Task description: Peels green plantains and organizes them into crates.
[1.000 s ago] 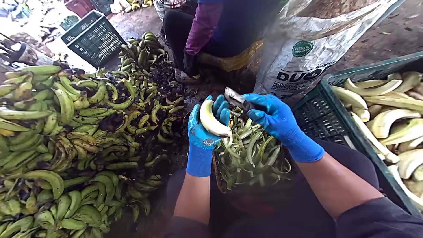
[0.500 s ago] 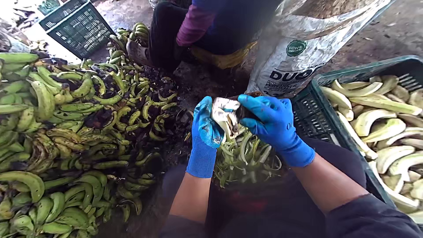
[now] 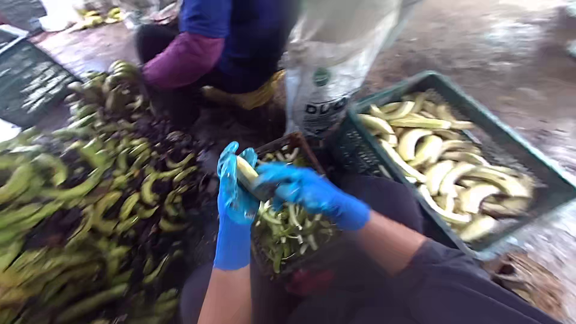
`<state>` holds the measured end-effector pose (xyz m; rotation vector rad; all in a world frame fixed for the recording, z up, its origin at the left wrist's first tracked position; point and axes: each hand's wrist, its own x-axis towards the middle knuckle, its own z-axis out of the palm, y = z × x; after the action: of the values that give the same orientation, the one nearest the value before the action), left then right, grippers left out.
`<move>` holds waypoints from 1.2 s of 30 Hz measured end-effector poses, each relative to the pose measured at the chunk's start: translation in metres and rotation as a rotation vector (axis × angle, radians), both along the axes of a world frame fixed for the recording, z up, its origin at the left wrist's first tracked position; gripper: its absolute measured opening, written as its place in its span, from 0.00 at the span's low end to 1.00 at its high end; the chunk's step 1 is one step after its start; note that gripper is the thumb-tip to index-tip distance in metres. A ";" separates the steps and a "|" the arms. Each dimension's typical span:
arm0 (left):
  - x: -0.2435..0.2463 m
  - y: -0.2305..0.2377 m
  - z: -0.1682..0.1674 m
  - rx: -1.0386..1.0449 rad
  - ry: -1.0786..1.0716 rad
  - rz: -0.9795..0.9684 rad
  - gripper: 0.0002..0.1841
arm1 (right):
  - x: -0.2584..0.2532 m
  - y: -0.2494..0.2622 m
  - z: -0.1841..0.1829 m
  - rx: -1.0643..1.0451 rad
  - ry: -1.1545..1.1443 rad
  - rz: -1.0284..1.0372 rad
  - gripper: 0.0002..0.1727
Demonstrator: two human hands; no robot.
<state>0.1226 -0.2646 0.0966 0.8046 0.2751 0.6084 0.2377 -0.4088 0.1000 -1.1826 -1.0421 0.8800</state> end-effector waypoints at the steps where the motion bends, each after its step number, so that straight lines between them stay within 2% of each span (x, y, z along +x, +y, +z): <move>1: 0.003 -0.009 -0.010 -0.008 0.042 -0.040 0.14 | -0.012 -0.002 0.000 -0.053 0.022 0.011 0.18; 3: 0.013 -0.009 -0.026 0.022 0.005 -0.162 0.18 | -0.021 -0.018 -0.002 -0.103 0.066 -0.060 0.21; 5: 0.029 0.000 -0.027 0.043 -0.018 -0.181 0.31 | -0.005 -0.040 0.010 -0.102 0.134 -0.169 0.20; 7: 0.037 0.013 -0.021 -0.010 0.087 -0.126 0.34 | 0.038 -0.070 0.021 -0.025 0.078 -0.328 0.20; 10: 0.025 0.027 -0.007 0.048 0.114 -0.129 0.38 | 0.141 -0.122 0.020 0.035 -0.071 -0.650 0.25; 12: 0.015 0.038 0.009 0.124 0.090 -0.134 0.37 | 0.206 -0.150 0.016 -0.146 -0.264 -0.956 0.23; 14: 0.002 0.058 0.022 0.205 0.017 -0.132 0.34 | 0.256 -0.169 0.003 -0.502 -0.480 -1.118 0.26; 16: -0.022 0.090 0.022 0.205 -0.113 -0.169 0.32 | 0.280 -0.182 -0.021 -0.827 -0.593 -1.030 0.25; 17: -0.035 0.101 0.023 0.173 -0.164 -0.174 0.33 | 0.284 -0.187 -0.041 -0.929 -0.592 -0.941 0.22; 18: -0.049 0.109 0.025 0.127 -0.205 -0.163 0.33 | 0.285 -0.190 -0.062 -0.989 -0.557 -0.854 0.18; 20: -0.074 0.117 0.025 0.075 -0.239 -0.121 0.32 | 0.282 -0.191 -0.085 -1.032 -0.442 -0.754 0.18; 22: -0.082 0.102 0.034 0.064 -0.116 0.076 0.31 | 0.282 -0.187 -0.085 -0.997 -0.333 -0.808 0.21; 24: -0.065 0.074 0.055 0.089 0.116 0.431 0.30 | 0.289 -0.183 -0.083 -0.936 -0.245 -0.893 0.24; 26: -0.054 0.068 0.062 0.069 0.258 0.589 0.32 | 0.307 -0.180 -0.076 -0.936 -0.261 -0.917 0.24; 27: -0.057 0.074 0.056 0.049 0.261 0.601 0.32 | 0.315 -0.177 -0.070 -0.945 -0.295 -0.919 0.24; 30: -0.094 0.111 0.023 -0.016 0.114 0.407 0.33 | 0.332 -0.159 -0.064 -0.841 -0.325 -0.903 0.23; 32: -0.106 0.119 0.017 -0.023 0.068 0.344 0.29 | 0.335 -0.146 -0.080 -0.763 -0.163 -0.892 0.27; 34: -0.111 0.121 0.016 -0.015 0.033 0.335 0.28 | 0.330 -0.141 -0.099 -0.846 -0.041 -0.915 0.34; 36: -0.109 0.113 0.025 -0.017 0.039 0.422 0.29 | 0.320 -0.137 -0.100 -0.838 0.037 -0.902 0.32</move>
<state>0.0141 -0.1512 0.1216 0.7463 0.4911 0.9846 0.5579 -0.5455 0.0000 -2.0760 0.0214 0.5804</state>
